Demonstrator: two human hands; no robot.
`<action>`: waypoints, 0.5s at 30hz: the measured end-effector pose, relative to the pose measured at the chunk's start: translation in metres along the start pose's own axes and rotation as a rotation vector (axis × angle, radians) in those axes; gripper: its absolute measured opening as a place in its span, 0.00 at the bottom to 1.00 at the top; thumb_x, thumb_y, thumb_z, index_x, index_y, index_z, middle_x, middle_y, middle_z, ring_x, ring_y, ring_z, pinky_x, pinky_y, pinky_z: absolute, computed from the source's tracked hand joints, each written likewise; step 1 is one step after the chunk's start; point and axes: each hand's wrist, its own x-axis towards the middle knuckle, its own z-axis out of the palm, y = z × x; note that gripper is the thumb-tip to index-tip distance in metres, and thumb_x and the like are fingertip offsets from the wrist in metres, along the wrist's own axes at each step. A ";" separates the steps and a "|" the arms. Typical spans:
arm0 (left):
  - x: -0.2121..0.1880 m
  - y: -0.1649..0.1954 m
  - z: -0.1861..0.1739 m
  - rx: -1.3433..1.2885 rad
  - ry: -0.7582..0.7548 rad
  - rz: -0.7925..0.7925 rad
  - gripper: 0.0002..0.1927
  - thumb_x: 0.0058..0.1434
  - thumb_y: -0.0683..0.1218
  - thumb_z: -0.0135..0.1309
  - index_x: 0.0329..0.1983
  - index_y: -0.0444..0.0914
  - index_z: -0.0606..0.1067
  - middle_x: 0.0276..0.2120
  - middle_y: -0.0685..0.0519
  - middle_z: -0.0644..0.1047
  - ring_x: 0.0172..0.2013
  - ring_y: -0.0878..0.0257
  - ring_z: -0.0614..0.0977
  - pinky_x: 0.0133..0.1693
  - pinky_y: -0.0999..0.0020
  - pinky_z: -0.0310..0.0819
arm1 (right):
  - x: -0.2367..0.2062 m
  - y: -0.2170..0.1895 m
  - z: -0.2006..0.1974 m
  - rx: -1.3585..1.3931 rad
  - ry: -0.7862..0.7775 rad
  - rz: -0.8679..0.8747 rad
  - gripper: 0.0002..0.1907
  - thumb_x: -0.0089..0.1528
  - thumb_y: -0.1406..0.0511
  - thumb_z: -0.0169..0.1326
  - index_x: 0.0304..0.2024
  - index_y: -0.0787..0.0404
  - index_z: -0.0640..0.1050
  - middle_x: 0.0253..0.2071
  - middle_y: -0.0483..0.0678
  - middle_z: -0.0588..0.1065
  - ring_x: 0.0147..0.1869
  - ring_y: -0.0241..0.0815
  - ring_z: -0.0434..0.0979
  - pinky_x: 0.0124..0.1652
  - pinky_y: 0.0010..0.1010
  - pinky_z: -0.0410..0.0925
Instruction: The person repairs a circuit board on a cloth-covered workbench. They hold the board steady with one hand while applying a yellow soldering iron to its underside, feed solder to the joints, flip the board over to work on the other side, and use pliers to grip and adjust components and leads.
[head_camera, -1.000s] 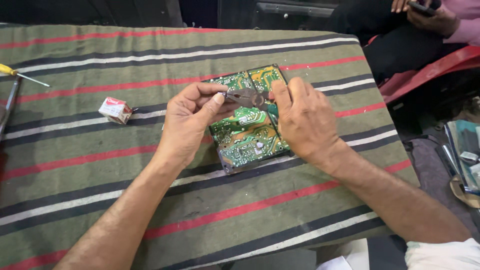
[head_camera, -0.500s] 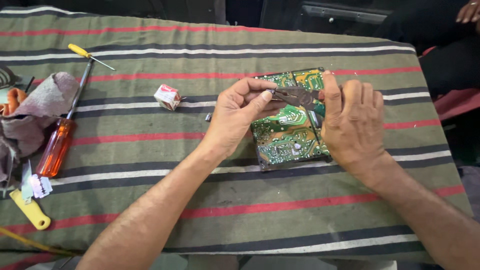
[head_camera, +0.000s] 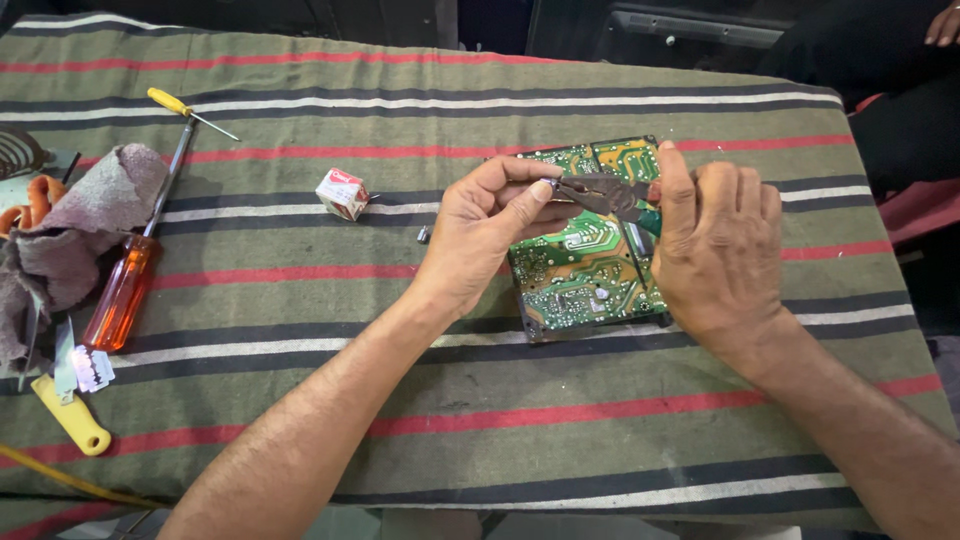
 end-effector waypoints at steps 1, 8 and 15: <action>0.000 0.000 0.000 -0.002 0.002 -0.002 0.10 0.74 0.39 0.49 0.56 0.32 0.73 0.49 0.44 0.82 0.50 0.57 0.85 0.55 0.62 0.82 | 0.000 0.000 0.000 -0.002 -0.001 0.001 0.30 0.69 0.71 0.55 0.74 0.61 0.65 0.46 0.51 0.64 0.51 0.50 0.68 0.49 0.44 0.62; 0.005 -0.004 -0.002 0.001 -0.013 0.025 0.10 0.75 0.39 0.49 0.57 0.32 0.73 0.49 0.45 0.81 0.51 0.57 0.85 0.56 0.62 0.82 | -0.003 0.003 0.007 0.011 0.008 0.008 0.22 0.72 0.71 0.56 0.68 0.62 0.69 0.42 0.50 0.65 0.47 0.50 0.69 0.46 0.42 0.63; 0.003 -0.005 -0.003 -0.020 -0.040 0.034 0.11 0.75 0.40 0.50 0.58 0.32 0.73 0.50 0.46 0.82 0.52 0.58 0.85 0.56 0.63 0.82 | -0.004 0.007 0.012 0.063 -0.010 0.027 0.29 0.65 0.73 0.58 0.69 0.60 0.69 0.45 0.51 0.65 0.50 0.51 0.69 0.47 0.43 0.62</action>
